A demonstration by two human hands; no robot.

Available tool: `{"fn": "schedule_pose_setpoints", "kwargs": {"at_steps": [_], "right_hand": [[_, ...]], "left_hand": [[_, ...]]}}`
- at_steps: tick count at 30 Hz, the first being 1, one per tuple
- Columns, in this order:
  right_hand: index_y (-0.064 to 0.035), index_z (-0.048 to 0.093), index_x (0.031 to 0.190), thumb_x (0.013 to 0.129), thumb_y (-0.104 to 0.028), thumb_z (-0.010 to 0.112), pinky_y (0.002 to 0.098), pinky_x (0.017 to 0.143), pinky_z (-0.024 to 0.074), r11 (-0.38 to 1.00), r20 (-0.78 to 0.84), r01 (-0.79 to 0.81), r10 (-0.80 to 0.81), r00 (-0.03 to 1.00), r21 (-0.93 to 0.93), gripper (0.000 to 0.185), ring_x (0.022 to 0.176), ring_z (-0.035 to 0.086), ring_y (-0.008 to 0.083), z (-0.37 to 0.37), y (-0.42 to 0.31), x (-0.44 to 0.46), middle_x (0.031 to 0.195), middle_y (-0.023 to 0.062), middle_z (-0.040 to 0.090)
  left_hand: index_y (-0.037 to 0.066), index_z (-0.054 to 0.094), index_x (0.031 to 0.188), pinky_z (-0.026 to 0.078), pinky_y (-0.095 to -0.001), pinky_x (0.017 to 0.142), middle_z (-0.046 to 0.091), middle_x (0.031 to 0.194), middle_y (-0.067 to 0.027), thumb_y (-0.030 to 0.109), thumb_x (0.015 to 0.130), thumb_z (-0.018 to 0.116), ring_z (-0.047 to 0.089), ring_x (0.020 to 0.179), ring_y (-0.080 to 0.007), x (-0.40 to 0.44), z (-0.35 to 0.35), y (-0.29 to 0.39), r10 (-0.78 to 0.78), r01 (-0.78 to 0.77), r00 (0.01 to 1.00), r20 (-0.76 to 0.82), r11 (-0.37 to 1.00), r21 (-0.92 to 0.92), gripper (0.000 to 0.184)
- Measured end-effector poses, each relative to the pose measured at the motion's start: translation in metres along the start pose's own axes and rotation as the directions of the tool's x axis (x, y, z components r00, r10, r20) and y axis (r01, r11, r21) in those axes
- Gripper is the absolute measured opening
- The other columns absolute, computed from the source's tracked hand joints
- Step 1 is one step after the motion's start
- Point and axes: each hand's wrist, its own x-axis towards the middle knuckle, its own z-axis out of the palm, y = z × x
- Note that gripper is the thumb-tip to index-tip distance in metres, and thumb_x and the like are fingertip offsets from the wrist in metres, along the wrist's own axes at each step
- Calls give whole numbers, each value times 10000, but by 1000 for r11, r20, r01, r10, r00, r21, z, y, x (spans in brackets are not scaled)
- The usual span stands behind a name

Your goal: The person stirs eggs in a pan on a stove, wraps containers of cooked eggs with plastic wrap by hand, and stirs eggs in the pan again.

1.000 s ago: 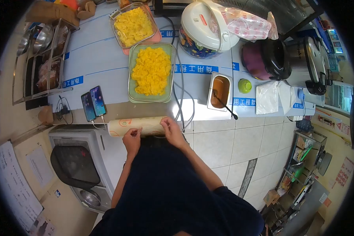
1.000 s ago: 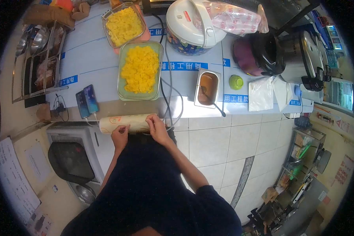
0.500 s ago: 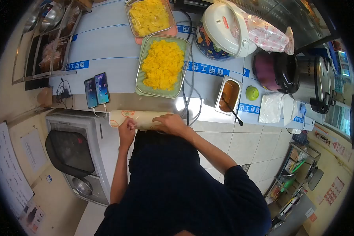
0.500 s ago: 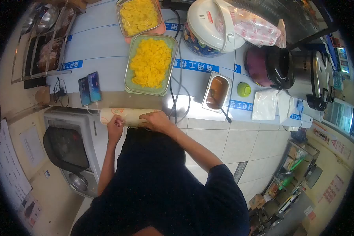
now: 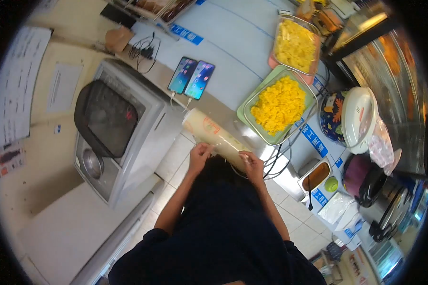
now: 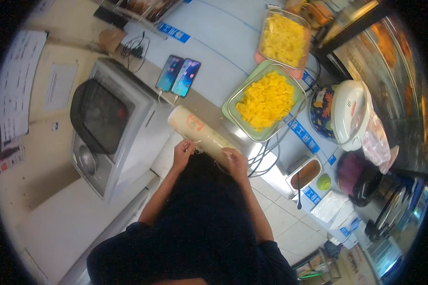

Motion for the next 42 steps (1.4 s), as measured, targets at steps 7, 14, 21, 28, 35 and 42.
{"fn": "schedule_pose_setpoints", "kwargs": {"at_steps": [7,14,21,28,35,42], "right_hand": [[-10,640,1001,890,-117,588,220,743,428,981,-92,-23,42,995,195,163,815,547,79,7,6,1,869,24,635],[-15,642,1010,893,-130,589,186,527,341,987,-94,-51,66,993,151,172,589,425,20,-6,-12,-2,638,-62,471],[-35,645,1009,893,-131,588,208,362,212,990,-187,48,-22,982,135,160,399,283,13,-7,9,-1,559,-82,349],[-9,632,1001,904,-96,563,174,522,285,978,-263,38,17,965,205,148,587,344,7,-26,1,-6,642,-67,458],[1,649,974,870,-82,607,200,582,385,991,-238,78,-51,970,106,139,646,448,46,-52,9,-11,710,-14,558],[-17,656,956,856,-107,626,201,602,410,992,-225,118,-126,966,-49,138,653,493,44,-60,-14,-22,715,21,605]], "left_hand": [[-20,558,843,433,-324,627,505,720,-100,-1,796,553,521,679,-252,24,-31,31,348,-542,838,420,613,575,51],[1,569,885,447,-389,744,558,871,-125,42,807,602,549,832,-306,18,-32,34,559,-542,791,249,450,710,94],[-2,581,899,456,-370,760,591,897,-131,40,832,575,567,839,-295,24,-35,29,518,-457,839,166,506,732,79],[11,511,900,448,-304,668,543,774,-65,75,861,594,549,695,-131,60,-48,37,236,-326,915,327,909,258,112],[54,521,954,455,-347,665,505,767,-88,63,742,682,557,726,-227,63,-47,88,267,-688,714,647,438,579,266],[29,574,844,453,-390,738,507,856,-103,56,721,652,528,886,-293,60,-53,71,275,-645,762,586,242,725,149]]}}
